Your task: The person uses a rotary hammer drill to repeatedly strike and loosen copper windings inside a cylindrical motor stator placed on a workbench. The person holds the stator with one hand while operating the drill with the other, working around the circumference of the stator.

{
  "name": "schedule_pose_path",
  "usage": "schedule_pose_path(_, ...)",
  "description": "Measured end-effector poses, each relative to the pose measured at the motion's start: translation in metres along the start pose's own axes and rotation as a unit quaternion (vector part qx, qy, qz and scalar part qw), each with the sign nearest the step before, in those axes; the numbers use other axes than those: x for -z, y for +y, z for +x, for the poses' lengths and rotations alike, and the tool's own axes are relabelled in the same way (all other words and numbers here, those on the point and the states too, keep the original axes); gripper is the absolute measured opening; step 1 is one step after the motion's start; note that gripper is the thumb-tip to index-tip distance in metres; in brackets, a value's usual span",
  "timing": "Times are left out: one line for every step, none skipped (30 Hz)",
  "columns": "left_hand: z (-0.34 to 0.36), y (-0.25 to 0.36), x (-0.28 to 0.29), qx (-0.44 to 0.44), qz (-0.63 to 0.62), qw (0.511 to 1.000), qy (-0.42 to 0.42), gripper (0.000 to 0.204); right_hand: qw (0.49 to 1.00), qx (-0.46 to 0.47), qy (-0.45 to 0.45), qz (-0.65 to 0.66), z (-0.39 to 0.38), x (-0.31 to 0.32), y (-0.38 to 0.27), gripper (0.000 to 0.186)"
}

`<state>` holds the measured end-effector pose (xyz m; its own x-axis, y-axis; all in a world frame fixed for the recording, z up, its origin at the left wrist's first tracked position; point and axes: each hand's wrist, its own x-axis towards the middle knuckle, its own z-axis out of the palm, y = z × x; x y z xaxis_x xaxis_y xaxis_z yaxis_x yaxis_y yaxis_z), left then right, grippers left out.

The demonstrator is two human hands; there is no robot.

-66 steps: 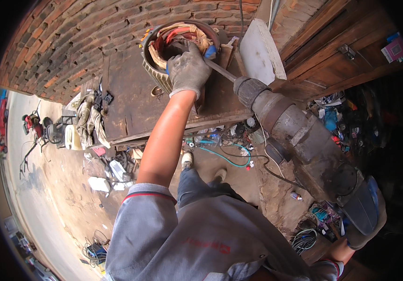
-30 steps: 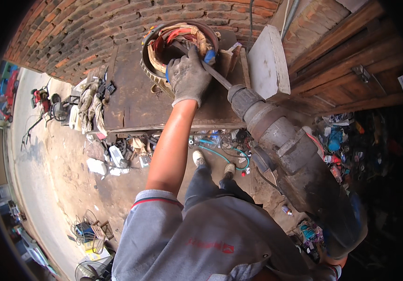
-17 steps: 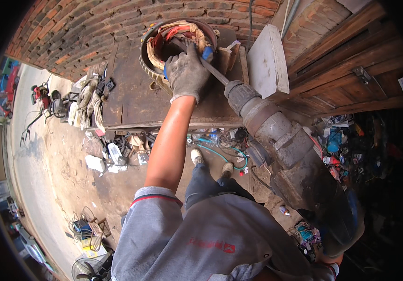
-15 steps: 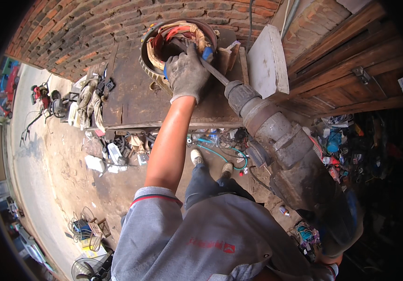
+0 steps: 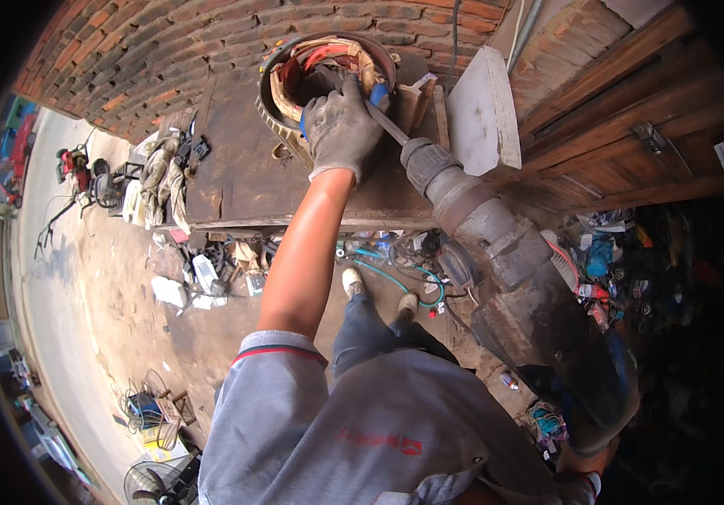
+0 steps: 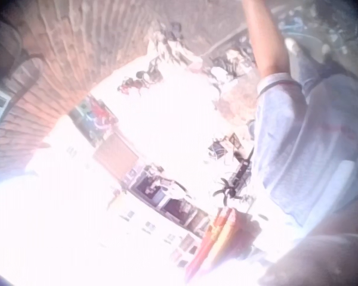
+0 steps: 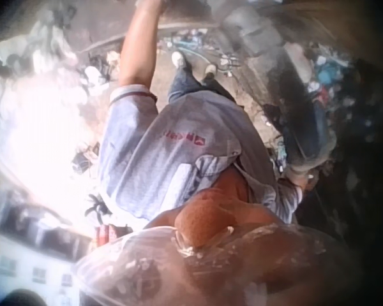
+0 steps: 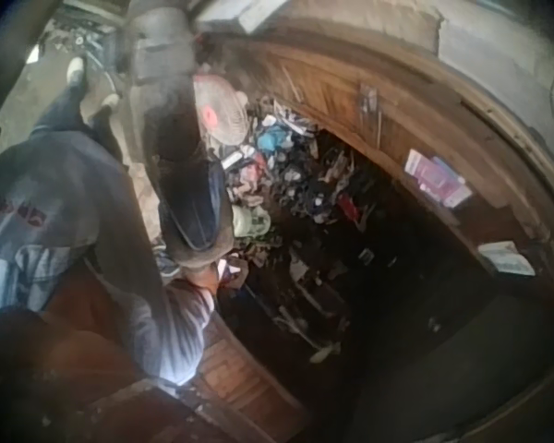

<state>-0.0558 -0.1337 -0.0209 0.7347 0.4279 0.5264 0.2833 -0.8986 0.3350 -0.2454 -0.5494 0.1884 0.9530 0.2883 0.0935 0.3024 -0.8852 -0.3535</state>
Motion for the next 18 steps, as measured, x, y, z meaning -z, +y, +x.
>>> schedule_pose_path(0.001, 0.000, 0.002, 0.001, -0.014, 1.000, -0.005, 0.049, 0.999, -0.021, 0.001, 0.027, -0.002, -0.001, -0.001, 0.057)
schedule_pose_path(0.002, 0.000, 0.002, 0.000, -0.015, 1.000, -0.008, 0.049, 0.998, -0.042, 0.002, 0.054, -0.004, -0.002, 0.000, 0.059)
schedule_pose_path(0.002, 0.000, 0.003, -0.002, -0.016, 1.000, -0.011, 0.050, 0.995, -0.062, 0.001, 0.083, -0.003, -0.001, -0.006, 0.062)
schedule_pose_path(0.003, 0.000, 0.003, -0.004, -0.018, 1.000, -0.014, 0.050, 0.993, -0.067, 0.010, 0.099, -0.006, -0.003, -0.005, 0.064)
schedule_pose_path(0.004, -0.001, 0.002, 0.001, -0.027, 1.000, -0.016, 0.051, 0.991, -0.072, 0.019, 0.112, -0.009, -0.004, -0.007, 0.067)
schedule_pose_path(0.003, -0.001, 0.001, 0.003, -0.025, 1.000, -0.017, 0.051, 0.991, -0.061, 0.040, 0.110, -0.016, -0.008, 0.002, 0.069)
schedule_pose_path(0.002, -0.002, 0.000, 0.003, -0.024, 1.000, -0.019, 0.051, 0.991, -0.052, 0.062, 0.108, -0.023, -0.010, 0.004, 0.072)
schedule_pose_path(0.003, -0.002, 0.002, 0.001, -0.020, 1.000, -0.017, 0.051, 0.989, -0.043, 0.073, 0.119, -0.027, -0.011, 0.000, 0.074)
schedule_pose_path(0.004, -0.001, 0.004, -0.003, -0.028, 0.999, -0.032, 0.052, 0.987, -0.034, 0.086, 0.130, -0.029, -0.011, -0.005, 0.076)
schedule_pose_path(0.006, 0.000, 0.007, -0.009, -0.036, 0.998, -0.046, 0.052, 0.984, -0.050, 0.101, 0.140, -0.037, -0.011, -0.009, 0.077)
schedule_pose_path(0.006, -0.004, 0.009, -0.009, -0.042, 0.997, -0.061, 0.053, 0.980, -0.062, 0.114, 0.149, -0.043, -0.011, -0.013, 0.079)
schedule_pose_path(0.002, -0.011, 0.006, -0.028, -0.047, 0.997, -0.056, 0.054, 0.976, -0.102, 0.121, 0.150, -0.053, -0.005, -0.016, 0.080)
schedule_pose_path(-0.003, -0.018, 0.003, -0.047, -0.053, 0.996, -0.052, 0.055, 0.969, -0.143, 0.116, 0.167, -0.066, 0.005, -0.018, 0.081)
schedule_pose_path(-0.004, -0.025, 0.003, -0.063, -0.055, 0.996, -0.037, 0.056, 0.959, -0.178, 0.116, 0.187, -0.080, 0.014, -0.018, 0.082)
schedule_pose_path(-0.003, -0.021, 0.005, -0.065, -0.056, 0.996, -0.032, 0.054, 0.944, -0.214, 0.110, 0.224, -0.101, 0.030, -0.013, 0.082)
schedule_pose_path(-0.002, -0.016, 0.003, -0.072, -0.051, 0.996, -0.028, 0.054, 0.939, -0.221, 0.128, 0.230, -0.114, 0.030, -0.019, 0.084)
schedule_pose_path(0.000, -0.013, 0.006, -0.075, -0.062, 0.994, -0.042, 0.054, 0.934, -0.225, 0.145, 0.237, -0.121, 0.029, -0.028, 0.086)
schedule_pose_path(0.002, -0.011, 0.009, -0.077, -0.072, 0.993, -0.056, 0.054, 0.940, -0.192, 0.187, 0.211, -0.130, 0.020, -0.038, 0.090)
